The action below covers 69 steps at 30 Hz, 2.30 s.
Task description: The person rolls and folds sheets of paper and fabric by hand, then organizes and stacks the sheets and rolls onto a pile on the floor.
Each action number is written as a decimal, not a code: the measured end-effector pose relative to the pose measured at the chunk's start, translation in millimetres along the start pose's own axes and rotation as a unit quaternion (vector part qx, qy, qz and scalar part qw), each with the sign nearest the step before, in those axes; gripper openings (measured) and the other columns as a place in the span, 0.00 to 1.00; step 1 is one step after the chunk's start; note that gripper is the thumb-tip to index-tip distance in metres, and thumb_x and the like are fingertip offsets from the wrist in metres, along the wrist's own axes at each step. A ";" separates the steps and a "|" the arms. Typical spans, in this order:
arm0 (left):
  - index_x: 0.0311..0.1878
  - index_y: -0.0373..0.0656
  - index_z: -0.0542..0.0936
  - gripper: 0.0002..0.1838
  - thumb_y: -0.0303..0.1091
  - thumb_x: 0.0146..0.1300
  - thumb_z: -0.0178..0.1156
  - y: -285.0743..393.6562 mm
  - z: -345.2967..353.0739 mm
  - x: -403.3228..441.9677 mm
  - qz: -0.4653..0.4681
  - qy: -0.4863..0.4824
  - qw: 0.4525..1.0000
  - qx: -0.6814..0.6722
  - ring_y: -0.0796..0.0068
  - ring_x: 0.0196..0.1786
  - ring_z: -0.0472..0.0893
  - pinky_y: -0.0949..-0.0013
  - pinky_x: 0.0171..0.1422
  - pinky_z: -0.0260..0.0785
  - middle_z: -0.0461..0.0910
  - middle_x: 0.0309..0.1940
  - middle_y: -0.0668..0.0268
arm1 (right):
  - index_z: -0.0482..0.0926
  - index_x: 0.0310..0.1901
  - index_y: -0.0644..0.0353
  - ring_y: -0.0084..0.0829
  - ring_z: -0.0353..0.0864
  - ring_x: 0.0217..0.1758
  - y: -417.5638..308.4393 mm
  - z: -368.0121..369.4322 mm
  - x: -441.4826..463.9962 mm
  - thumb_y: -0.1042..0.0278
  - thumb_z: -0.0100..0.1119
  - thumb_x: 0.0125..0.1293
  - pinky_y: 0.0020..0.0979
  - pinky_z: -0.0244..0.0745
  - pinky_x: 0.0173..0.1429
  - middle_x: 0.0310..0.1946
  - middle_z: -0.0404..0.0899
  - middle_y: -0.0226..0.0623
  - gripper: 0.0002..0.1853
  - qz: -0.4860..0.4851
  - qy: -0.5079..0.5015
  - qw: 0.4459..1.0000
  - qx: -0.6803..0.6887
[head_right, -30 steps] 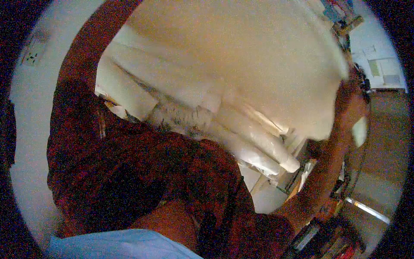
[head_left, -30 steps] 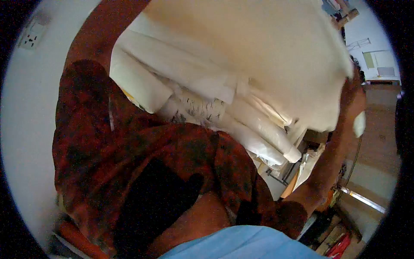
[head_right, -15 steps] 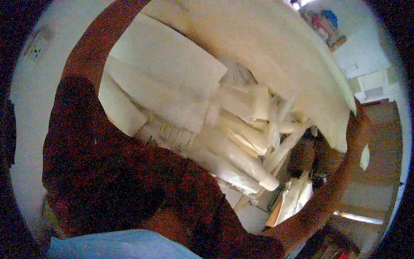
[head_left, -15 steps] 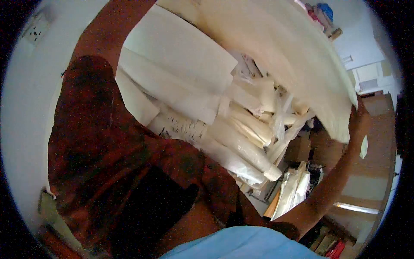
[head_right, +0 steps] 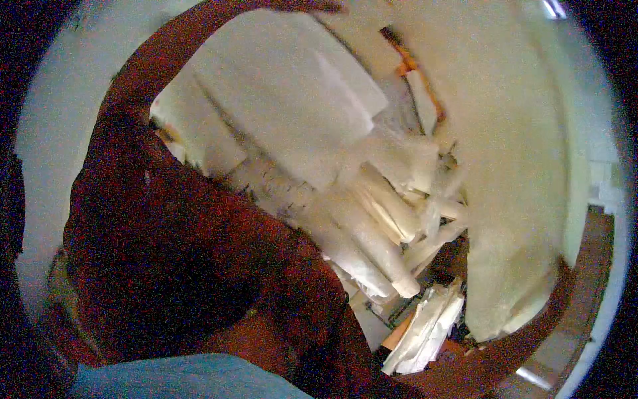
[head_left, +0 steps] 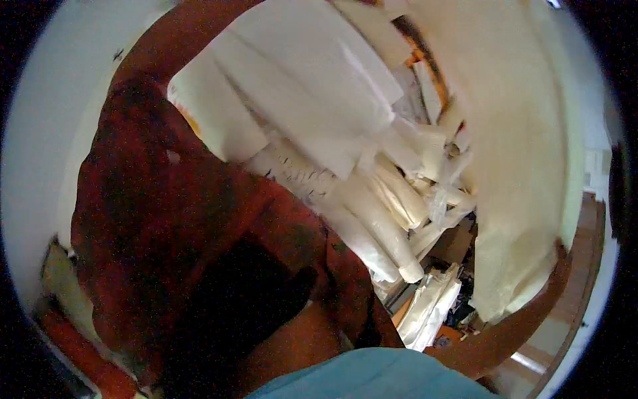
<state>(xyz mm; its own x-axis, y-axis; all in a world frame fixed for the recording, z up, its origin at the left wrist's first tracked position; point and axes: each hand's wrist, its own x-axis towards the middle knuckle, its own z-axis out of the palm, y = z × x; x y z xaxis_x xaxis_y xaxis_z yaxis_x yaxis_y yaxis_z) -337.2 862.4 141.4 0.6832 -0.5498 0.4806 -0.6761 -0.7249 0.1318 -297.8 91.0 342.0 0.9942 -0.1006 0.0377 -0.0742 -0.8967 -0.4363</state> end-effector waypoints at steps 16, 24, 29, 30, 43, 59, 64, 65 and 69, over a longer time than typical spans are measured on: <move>0.72 0.29 0.48 0.54 0.57 0.56 0.64 185.5 136.3 -269.1 -0.620 0.440 0.649 -0.018 0.43 0.74 0.49 0.49 0.77 0.39 0.50 0.70 0.37 | 0.67 0.63 0.67 0.42 0.70 0.62 -37.1 327.0 -75.6 0.55 0.54 0.67 0.43 0.66 0.66 0.60 0.71 0.48 0.29 -0.069 -0.025 0.974 0.213; 0.70 0.27 0.51 0.46 0.51 0.61 0.59 154.1 128.2 -209.3 -0.649 0.525 0.549 0.046 0.42 0.70 0.56 0.50 0.75 0.41 0.57 0.67 0.38 | 0.65 0.64 0.67 0.43 0.70 0.63 -56.3 377.4 -78.9 0.56 0.53 0.67 0.44 0.66 0.66 0.61 0.70 0.49 0.29 -0.107 -0.060 0.952 0.279; 0.71 0.29 0.51 0.43 0.48 0.64 0.56 140.7 173.4 -228.3 -0.664 0.448 0.590 0.099 0.46 0.73 0.55 0.53 0.77 0.41 0.54 0.70 0.41 | 0.64 0.64 0.67 0.44 0.70 0.63 -65.3 405.7 -83.0 0.57 0.53 0.67 0.45 0.66 0.67 0.61 0.70 0.49 0.29 -0.150 -0.029 0.947 0.282; 0.71 0.31 0.52 0.41 0.46 0.64 0.56 141.6 176.1 -232.7 -0.657 0.429 0.610 0.110 0.48 0.71 0.56 0.54 0.75 0.44 0.56 0.69 0.43 | 0.64 0.64 0.67 0.44 0.70 0.63 -66.5 408.5 -82.6 0.57 0.53 0.67 0.46 0.66 0.67 0.61 0.70 0.49 0.29 -0.172 -0.010 0.950 0.260; 0.67 0.37 0.64 0.25 0.38 0.70 0.49 275.6 127.1 -123.8 -0.459 0.257 0.746 -0.408 0.69 0.62 0.69 0.67 0.65 0.61 0.69 0.63 0.62 | 0.63 0.65 0.60 0.42 0.66 0.66 -175.6 411.9 -160.3 0.52 0.47 0.71 0.50 0.61 0.70 0.64 0.66 0.41 0.27 0.102 -0.072 0.522 0.844; 0.69 0.41 0.63 0.39 0.39 0.56 0.69 179.5 -40.0 -122.2 -0.602 0.128 0.771 -0.161 0.62 0.55 0.77 0.61 0.57 0.73 0.72 0.59 0.54 | 0.71 0.63 0.52 0.43 0.73 0.59 -93.5 378.8 -152.9 0.65 0.72 0.50 0.42 0.63 0.66 0.57 0.74 0.42 0.35 -0.447 0.145 0.876 0.109; 0.68 0.48 0.67 0.35 0.43 0.58 0.67 181.3 16.8 -128.1 -0.363 0.094 0.916 0.143 0.54 0.65 0.70 0.52 0.68 0.61 0.69 0.64 0.58 | 0.60 0.69 0.51 0.47 0.70 0.60 -63.0 414.0 -120.2 0.63 0.74 0.47 0.44 0.64 0.64 0.59 0.72 0.43 0.46 -0.491 -0.037 0.870 -0.006; 0.68 0.50 0.67 0.36 0.44 0.57 0.67 223.3 43.8 -98.4 -0.360 0.110 0.926 0.034 0.53 0.66 0.69 0.51 0.69 0.59 0.67 0.66 0.60 | 0.61 0.68 0.51 0.46 0.71 0.59 -61.2 418.9 -121.6 0.64 0.73 0.47 0.43 0.65 0.63 0.57 0.72 0.43 0.45 -0.481 -0.036 0.876 -0.020; 0.70 0.54 0.63 0.43 0.41 0.49 0.70 271.2 127.9 -58.5 -0.126 -0.107 0.971 0.175 0.61 0.69 0.65 0.48 0.73 0.51 0.68 0.65 0.66 | 0.69 0.62 0.52 0.46 0.75 0.55 -65.2 412.3 -124.3 0.51 0.71 0.49 0.43 0.70 0.59 0.51 0.76 0.42 0.38 -0.447 -0.095 0.886 -0.080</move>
<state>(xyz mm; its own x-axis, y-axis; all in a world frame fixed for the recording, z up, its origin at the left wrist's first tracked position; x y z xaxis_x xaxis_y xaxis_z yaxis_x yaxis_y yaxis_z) -525.2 644.9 38.1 0.8819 -0.3828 0.2752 -0.3704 -0.9237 -0.0980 -384.5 339.8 -4.9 0.6557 0.7410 0.1444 0.7540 -0.6332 -0.1745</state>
